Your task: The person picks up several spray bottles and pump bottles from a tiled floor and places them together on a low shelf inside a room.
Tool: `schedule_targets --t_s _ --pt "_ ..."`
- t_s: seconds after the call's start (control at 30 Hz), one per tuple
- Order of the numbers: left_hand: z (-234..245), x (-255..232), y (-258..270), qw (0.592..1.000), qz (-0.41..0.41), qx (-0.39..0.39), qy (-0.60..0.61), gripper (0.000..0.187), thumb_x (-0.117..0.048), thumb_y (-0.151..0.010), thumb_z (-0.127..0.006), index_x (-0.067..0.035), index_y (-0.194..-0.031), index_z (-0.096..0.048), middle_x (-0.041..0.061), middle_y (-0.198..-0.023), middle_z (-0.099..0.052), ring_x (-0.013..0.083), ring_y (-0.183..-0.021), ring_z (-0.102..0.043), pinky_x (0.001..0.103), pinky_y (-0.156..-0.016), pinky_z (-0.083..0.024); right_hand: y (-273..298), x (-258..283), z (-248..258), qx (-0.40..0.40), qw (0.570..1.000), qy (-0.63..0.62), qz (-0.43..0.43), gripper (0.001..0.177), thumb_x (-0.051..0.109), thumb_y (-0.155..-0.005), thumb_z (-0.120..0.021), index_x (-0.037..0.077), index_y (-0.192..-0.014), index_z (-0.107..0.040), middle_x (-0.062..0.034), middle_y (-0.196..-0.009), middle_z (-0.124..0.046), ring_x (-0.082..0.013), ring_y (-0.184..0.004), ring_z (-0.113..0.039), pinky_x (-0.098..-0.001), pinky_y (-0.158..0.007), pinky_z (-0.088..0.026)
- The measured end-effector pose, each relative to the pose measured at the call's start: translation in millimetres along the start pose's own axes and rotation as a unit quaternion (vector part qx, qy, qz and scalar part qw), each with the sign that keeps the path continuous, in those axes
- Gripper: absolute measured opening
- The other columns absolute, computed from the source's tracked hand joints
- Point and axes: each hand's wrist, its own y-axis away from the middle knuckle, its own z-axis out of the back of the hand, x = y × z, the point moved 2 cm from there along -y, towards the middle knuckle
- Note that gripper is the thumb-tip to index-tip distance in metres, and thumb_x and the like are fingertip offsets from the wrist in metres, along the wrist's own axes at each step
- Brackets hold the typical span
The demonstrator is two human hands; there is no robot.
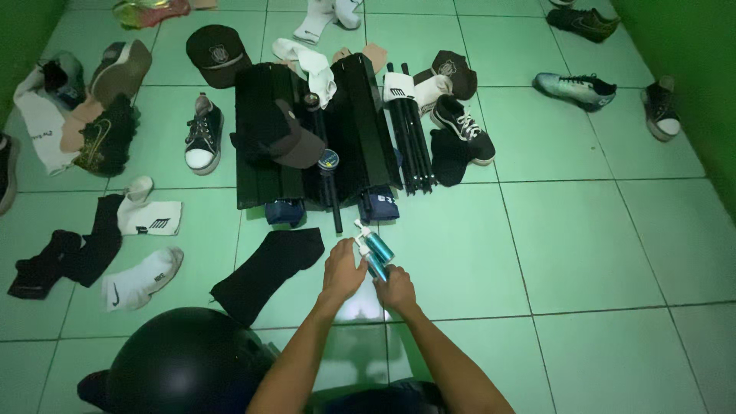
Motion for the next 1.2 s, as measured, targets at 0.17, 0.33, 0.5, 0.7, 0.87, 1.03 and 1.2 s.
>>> schedule_targets --t_s 0.17,0.33,0.5,0.7,0.87,1.03,1.2 --pt "-2.4 4.9 2.2 0.999 0.027 0.022 -0.005 0.059 -0.027 -0.093 -0.066 0.003 -0.14 -0.049 0.022 -0.142 -0.052 0.0383 -0.134 -0.048 0.047 -0.11 -0.039 -4.2 -13.3 -12.8 0.005 1.0 0.005 -0.01 0.038 0.029 -0.086 -0.075 -0.001 -0.109 -0.07 -0.026 -0.104 -0.07 -0.0398 -0.096 -0.071 -0.0467 -0.085 -0.057" --pt "0.6 1.2 9.6 0.999 0.047 0.019 0.007 0.062 -0.028 -0.091 -0.066 0.002 -0.142 -0.046 0.021 -0.143 -0.052 0.0382 -0.133 -0.048 0.046 -0.111 -0.039 -0.5 -20.6 -21.0 0.021 0.989 -0.14 -0.048 0.035 0.025 -0.086 -0.072 -0.002 -0.109 -0.07 -0.0232 -0.092 -0.074 -0.0348 -0.086 -0.074 -0.0428 -0.08 -0.057" --pt "5.9 -20.5 7.7 0.995 0.08 -0.013 0.061 0.064 -0.031 -0.095 -0.063 0.002 -0.145 -0.043 0.022 -0.146 -0.05 0.0387 -0.135 -0.048 0.048 -0.111 -0.038 2.5 2.2 1.4 -0.04 0.98 -0.197 0.003 0.036 0.026 -0.09 -0.073 -0.003 -0.112 -0.068 -0.0205 -0.092 -0.073 -0.031 -0.083 -0.072 -0.0401 -0.077 -0.057" --pt "3.8 -59.2 -13.1 0.972 0.016 -0.11 0.206 0.057 -0.028 -0.097 -0.065 0.002 -0.142 -0.046 0.026 -0.135 -0.061 0.0414 -0.122 -0.062 0.046 -0.104 -0.049 -7.1 41.8 54.3 -0.136 0.946 -0.288 0.059 0.033 0.013 -0.088 -0.071 -0.002 -0.116 -0.068 -0.0157 -0.098 -0.075 -0.0231 -0.086 -0.07 -0.0354 -0.08 -0.056" --pt "2.0 -93.5 -31.9 0.94 0.007 -0.145 0.309 0.055 -0.023 -0.096 -0.068 0.002 -0.14 -0.046 0.024 -0.125 -0.066 0.0329 -0.111 -0.07 0.04 -0.093 -0.056 -12.8 55.6 93.1 -0.198 0.923 -0.3 0.136 0.034 0.01 -0.088 -0.072 -0.001 -0.12 -0.068 -0.0137 -0.104 -0.075 -0.0214 -0.093 -0.069 -0.0343 -0.085 -0.056" --pt "26.8 -151.0 -26.9 0.921 0.045 -0.131 0.365 0.054 -0.02 -0.096 -0.067 0.001 -0.141 -0.045 0.021 -0.126 -0.066 0.026 -0.1 -0.071 0.036 -0.081 -0.058 4.8 73.3 152.5 -0.17 0.933 -0.307 0.082 0.039 0.01 -0.086 -0.075 0.001 -0.122 -0.065 -0.0123 -0.106 -0.075 -0.0191 -0.096 -0.069 -0.0344 -0.079 -0.056" --pt "98.9 -233.6 -14.4 0.905 0.027 -0.091 0.414 0.053 -0.017 -0.099 -0.064 0.001 -0.144 -0.042 0.019 -0.129 -0.064 0.0227 -0.111 -0.069 0.034 -0.088 -0.057 49.1 123.4 255.7 -0.139 0.928 -0.332 0.092 0.044 0.008 -0.089 -0.071 0.0 -0.131 -0.06 -0.0123 -0.119 -0.073 -0.0193 -0.108 -0.069 -0.0324 -0.083 -0.053"
